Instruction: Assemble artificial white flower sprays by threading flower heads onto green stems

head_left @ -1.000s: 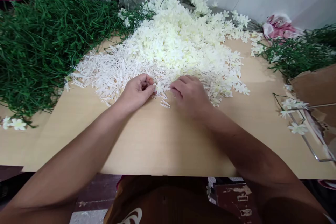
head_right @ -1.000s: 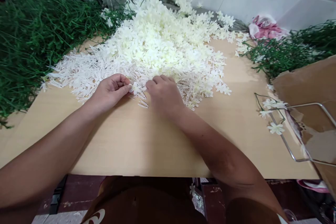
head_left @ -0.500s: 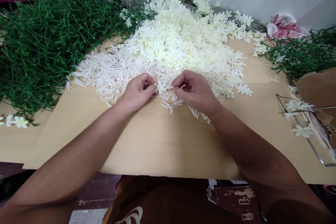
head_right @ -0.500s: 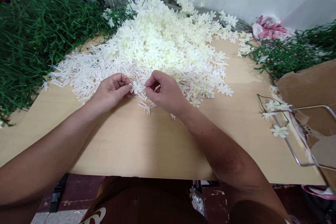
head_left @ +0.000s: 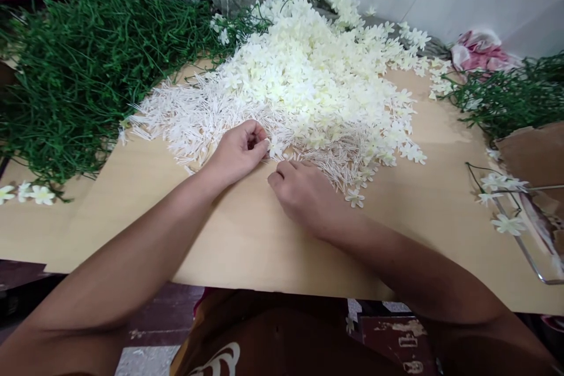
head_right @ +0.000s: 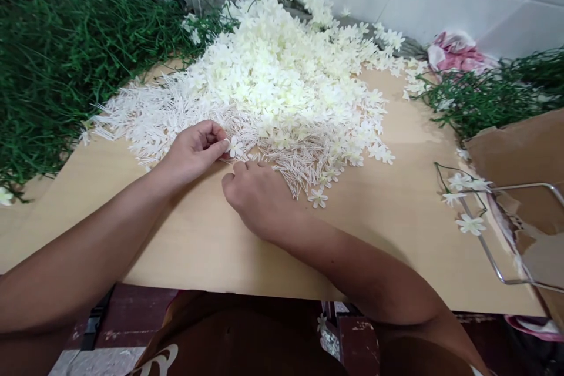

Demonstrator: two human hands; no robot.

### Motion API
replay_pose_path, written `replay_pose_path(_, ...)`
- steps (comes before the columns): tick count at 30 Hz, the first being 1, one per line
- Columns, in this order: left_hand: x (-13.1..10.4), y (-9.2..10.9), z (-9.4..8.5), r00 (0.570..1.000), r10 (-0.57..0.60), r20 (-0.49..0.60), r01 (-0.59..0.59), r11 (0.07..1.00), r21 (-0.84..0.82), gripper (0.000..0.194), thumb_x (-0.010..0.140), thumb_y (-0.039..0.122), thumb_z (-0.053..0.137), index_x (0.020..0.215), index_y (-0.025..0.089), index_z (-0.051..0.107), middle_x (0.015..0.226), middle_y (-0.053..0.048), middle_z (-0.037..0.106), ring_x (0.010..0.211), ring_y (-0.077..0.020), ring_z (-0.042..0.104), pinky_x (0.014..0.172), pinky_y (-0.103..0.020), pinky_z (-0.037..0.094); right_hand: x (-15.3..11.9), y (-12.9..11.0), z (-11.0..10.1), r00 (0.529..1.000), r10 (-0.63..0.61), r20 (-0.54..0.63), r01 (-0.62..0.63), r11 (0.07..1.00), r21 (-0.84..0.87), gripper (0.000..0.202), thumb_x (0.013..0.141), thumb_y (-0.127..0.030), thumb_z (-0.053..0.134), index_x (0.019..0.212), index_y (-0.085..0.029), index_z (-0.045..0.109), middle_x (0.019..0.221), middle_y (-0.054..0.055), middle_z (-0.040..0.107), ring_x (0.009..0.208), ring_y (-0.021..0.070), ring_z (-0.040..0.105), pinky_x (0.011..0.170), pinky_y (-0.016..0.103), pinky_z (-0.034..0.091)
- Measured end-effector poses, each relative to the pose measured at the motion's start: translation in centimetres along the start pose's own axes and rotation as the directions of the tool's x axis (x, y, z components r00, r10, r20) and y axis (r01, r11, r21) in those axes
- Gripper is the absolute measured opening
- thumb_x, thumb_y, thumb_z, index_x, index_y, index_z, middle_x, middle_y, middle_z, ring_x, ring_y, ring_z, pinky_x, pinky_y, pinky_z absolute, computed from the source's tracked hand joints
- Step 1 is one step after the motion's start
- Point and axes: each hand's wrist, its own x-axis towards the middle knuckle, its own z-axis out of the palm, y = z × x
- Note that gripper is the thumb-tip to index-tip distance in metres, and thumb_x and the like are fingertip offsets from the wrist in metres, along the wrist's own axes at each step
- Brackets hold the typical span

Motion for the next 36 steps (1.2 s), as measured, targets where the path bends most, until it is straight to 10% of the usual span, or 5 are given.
replay_pose_path(8,0.1,-0.2,0.2,1.000,-0.006,0.012,0.006,0.999,-0.040,0.009,0.069,0.021,0.057,0.072,0.018,0.050,0.062,0.003,0.052,0.058,-0.0107,0.054,0.057,-0.025,0.042,0.8,1.8,-0.9,0.964,0.201,0.177,-0.233,0.955,0.184,0.024,0.080,-0.006,0.044,0.092,-0.012,0.064,0.092,0.013,0.066,0.079,0.0215,0.059,0.063,0.030,0.036)
replay_pose_path(13,0.0,0.1,0.2,1.000,-0.024,0.009,0.024,0.998,-0.060,0.010,0.068,0.021,0.058,0.072,0.018,0.049,0.062,0.003,0.052,0.058,-0.0103,0.053,0.057,-0.025,0.041,0.5,4.0,-1.3,0.975,0.199,0.097,-0.222,0.880,0.421,0.026,0.079,-0.003,0.044,0.088,-0.012,0.067,0.090,0.011,0.067,0.079,0.0175,0.058,0.069,0.029,0.040)
replay_pose_path(18,0.0,0.5,0.4,0.999,-0.033,0.023,0.034,0.998,-0.049,0.009,0.070,0.021,0.057,0.072,0.018,0.049,0.062,0.003,0.054,0.058,-0.0102,0.052,0.058,-0.025,0.041,1.1,5.5,-1.6,0.919,0.366,-0.149,-0.124,0.625,0.771,0.009,0.077,-0.014,0.058,0.077,-0.016,0.067,0.081,0.003,0.064,0.071,0.0114,0.054,0.066,0.026,0.042)
replay_pose_path(24,-0.1,0.5,0.6,0.999,-0.012,0.034,0.014,0.998,-0.058,0.008,0.071,0.020,0.057,0.072,0.017,0.049,0.063,0.002,0.054,0.058,-0.0096,0.051,0.057,-0.024,0.040,1.8,5.2,-0.2,0.854,0.509,-0.111,-0.084,0.344,0.935,0.007,0.073,-0.022,0.066,0.074,-0.016,0.062,0.068,-0.001,0.061,0.062,0.0096,0.052,0.060,0.026,0.043)
replay_pose_path(36,-0.4,1.4,0.9,0.996,-0.068,0.061,0.076,0.988,-0.138,0.006,0.072,0.015,0.054,0.071,0.017,0.049,0.059,0.004,0.052,0.054,-0.0082,0.048,0.053,-0.022,0.037,2.4,5.2,2.6,0.804,0.474,-0.360,0.093,0.497,0.863,0.005,0.073,-0.014,0.066,0.073,-0.018,0.067,0.085,0.003,0.060,0.080,0.0128,0.058,0.067,0.027,0.050)
